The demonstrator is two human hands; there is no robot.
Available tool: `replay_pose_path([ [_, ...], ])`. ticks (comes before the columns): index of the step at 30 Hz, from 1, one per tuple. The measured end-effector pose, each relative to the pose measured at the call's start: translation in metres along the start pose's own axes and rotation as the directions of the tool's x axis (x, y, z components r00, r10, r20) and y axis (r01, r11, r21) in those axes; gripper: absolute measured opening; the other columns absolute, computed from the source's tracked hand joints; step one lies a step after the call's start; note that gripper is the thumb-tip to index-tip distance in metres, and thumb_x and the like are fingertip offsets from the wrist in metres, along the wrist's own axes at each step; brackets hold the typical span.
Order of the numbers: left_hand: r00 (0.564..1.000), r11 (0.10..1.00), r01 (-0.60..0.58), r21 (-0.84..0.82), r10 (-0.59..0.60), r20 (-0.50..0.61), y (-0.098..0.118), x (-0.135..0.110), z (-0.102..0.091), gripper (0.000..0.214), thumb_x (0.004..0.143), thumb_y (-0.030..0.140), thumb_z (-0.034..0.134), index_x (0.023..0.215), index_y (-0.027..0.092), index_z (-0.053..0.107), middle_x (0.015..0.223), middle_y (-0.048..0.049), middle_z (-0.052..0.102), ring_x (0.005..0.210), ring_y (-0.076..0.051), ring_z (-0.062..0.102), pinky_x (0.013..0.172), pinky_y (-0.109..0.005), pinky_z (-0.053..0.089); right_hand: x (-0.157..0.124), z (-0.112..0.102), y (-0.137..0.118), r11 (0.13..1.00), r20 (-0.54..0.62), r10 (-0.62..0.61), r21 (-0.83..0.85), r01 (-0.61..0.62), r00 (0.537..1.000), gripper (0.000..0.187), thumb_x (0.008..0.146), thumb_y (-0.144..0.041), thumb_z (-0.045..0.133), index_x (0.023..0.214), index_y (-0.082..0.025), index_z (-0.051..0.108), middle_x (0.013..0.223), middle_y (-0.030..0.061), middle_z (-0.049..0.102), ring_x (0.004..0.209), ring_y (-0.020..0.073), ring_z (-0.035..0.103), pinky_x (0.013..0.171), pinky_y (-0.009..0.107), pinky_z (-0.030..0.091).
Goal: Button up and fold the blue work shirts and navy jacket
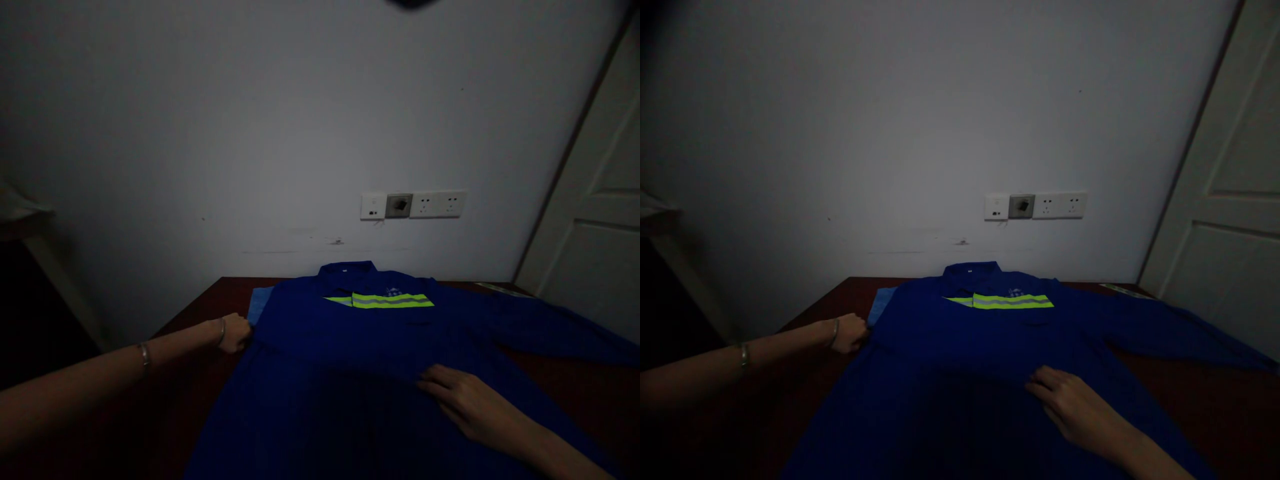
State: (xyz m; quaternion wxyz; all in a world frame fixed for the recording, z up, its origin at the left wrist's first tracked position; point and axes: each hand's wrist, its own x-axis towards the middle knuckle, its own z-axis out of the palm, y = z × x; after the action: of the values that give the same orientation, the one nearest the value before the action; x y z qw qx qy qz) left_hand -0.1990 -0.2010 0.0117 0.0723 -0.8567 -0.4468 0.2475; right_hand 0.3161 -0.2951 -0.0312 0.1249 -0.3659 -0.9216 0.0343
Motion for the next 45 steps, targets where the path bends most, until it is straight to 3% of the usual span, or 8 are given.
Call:
replay_pose_path([
  [4, 0.978, 0.977, 0.199, -0.073, -0.194, 0.080, -0.033, 0.022, -0.003, 0.019, 0.065, 0.029, 0.051, 0.069, 0.018, 0.065, 0.076, -0.0114, 0.066, 0.070, -0.027, 0.062, 0.062, -0.035, 0.047, 0.001, -0.004, 0.011, 0.963, -0.007, 0.185, 0.203, -0.179, 0.983, 0.031, 0.082, -0.033, 0.047, 0.109, -0.026, 0.060, 0.110, 0.0059, 0.060, 0.100, 0.0210, 0.056, 0.089, 0.035, 0.045],
  [8, 0.889, 0.865, 0.449, -0.227, -0.457, 0.015, -0.076, 0.062, -0.015, 0.031, 0.074, 0.036, 0.046, 0.085, 0.015, 0.066, 0.091, -0.0132, 0.065, 0.080, -0.024, 0.061, 0.067, -0.031, 0.046, 0.017, -0.001, 0.043, 0.914, -0.133, 0.339, 0.281, -0.292, 0.932, 0.033, 0.084, -0.037, 0.041, 0.106, -0.023, 0.062, 0.113, 0.0064, 0.059, 0.104, 0.0217, 0.055, 0.093, 0.037, 0.042],
  [12, 0.883, 0.823, 0.356, -0.443, -0.452, -0.128, -0.099, 0.109, -0.021, 0.035, 0.080, 0.038, 0.043, 0.098, 0.014, 0.062, 0.097, -0.0095, 0.064, 0.087, -0.019, 0.058, 0.075, -0.025, 0.042, 0.033, 0.012, 0.080, 0.901, -0.227, 0.417, 0.233, -0.367, 0.880, 0.036, 0.082, -0.036, 0.040, 0.102, -0.018, 0.064, 0.111, 0.0103, 0.059, 0.103, 0.0237, 0.055, 0.093, 0.040, 0.042],
  [15, 0.910, 0.866, 0.238, -0.440, -0.357, -0.211, -0.100, 0.140, -0.020, 0.035, 0.078, 0.035, 0.047, 0.104, 0.016, 0.059, 0.100, -0.0078, 0.063, 0.091, -0.017, 0.056, 0.079, -0.024, 0.040, 0.041, 0.018, 0.096, 0.884, -0.237, 0.461, 0.213, -0.417, 0.855, 0.037, 0.081, -0.038, 0.041, 0.101, -0.016, 0.064, 0.106, 0.0112, 0.061, 0.100, 0.0243, 0.056, 0.092, 0.040, 0.041],
  [20, 0.970, 0.919, 0.092, -0.385, -0.169, -0.174, -0.100, 0.173, -0.016, 0.027, 0.074, 0.031, 0.050, 0.093, 0.018, 0.064, 0.089, -0.0051, 0.063, 0.080, -0.016, 0.056, 0.075, -0.023, 0.040, 0.049, 0.012, 0.096, 0.848, -0.110, 0.491, 0.287, -0.445, 0.864, 0.037, 0.083, -0.044, 0.040, 0.093, -0.018, 0.066, 0.095, 0.0088, 0.064, 0.088, 0.0217, 0.059, 0.084, 0.037, 0.045],
  [24, 0.977, 0.882, 0.142, -0.450, -0.198, -0.080, -0.115, 0.183, -0.013, 0.023, 0.066, 0.031, 0.056, 0.082, 0.017, 0.063, 0.074, -0.0010, 0.062, 0.069, -0.013, 0.054, 0.066, -0.021, 0.040, 0.050, 0.004, 0.095, 0.839, -0.026, 0.459, 0.342, -0.423, 0.888, 0.034, 0.083, -0.043, 0.041, 0.087, -0.020, 0.066, 0.090, 0.0069, 0.064, 0.084, 0.0202, 0.059, 0.079, 0.033, 0.046],
  [34, 0.954, 0.610, 0.201, -0.766, -0.301, 0.011, -0.143, 0.183, 0.002, 0.027, 0.063, 0.040, 0.053, 0.071, 0.014, 0.054, 0.056, 0.0001, 0.053, 0.051, -0.011, 0.048, 0.049, -0.021, 0.037, 0.050, -0.006, 0.090, 0.820, 0.047, 0.447, 0.377, -0.431, 0.893, 0.029, 0.083, -0.040, 0.040, 0.079, -0.021, 0.061, 0.081, 0.0046, 0.064, 0.075, 0.0188, 0.060, 0.070, 0.030, 0.047],
  [45, 0.911, 0.813, 0.374, -0.447, -0.411, 0.014, -0.116, 0.182, -0.010, 0.019, 0.067, 0.031, 0.052, 0.071, 0.014, 0.060, 0.072, -0.0035, 0.062, 0.070, -0.014, 0.056, 0.063, -0.022, 0.040, 0.053, 0.004, 0.099, 0.880, -0.001, 0.433, 0.219, -0.422, 0.902, 0.027, 0.084, -0.035, 0.039, 0.077, -0.019, 0.060, 0.080, 0.0064, 0.063, 0.076, 0.0195, 0.058, 0.072, 0.032, 0.045],
])
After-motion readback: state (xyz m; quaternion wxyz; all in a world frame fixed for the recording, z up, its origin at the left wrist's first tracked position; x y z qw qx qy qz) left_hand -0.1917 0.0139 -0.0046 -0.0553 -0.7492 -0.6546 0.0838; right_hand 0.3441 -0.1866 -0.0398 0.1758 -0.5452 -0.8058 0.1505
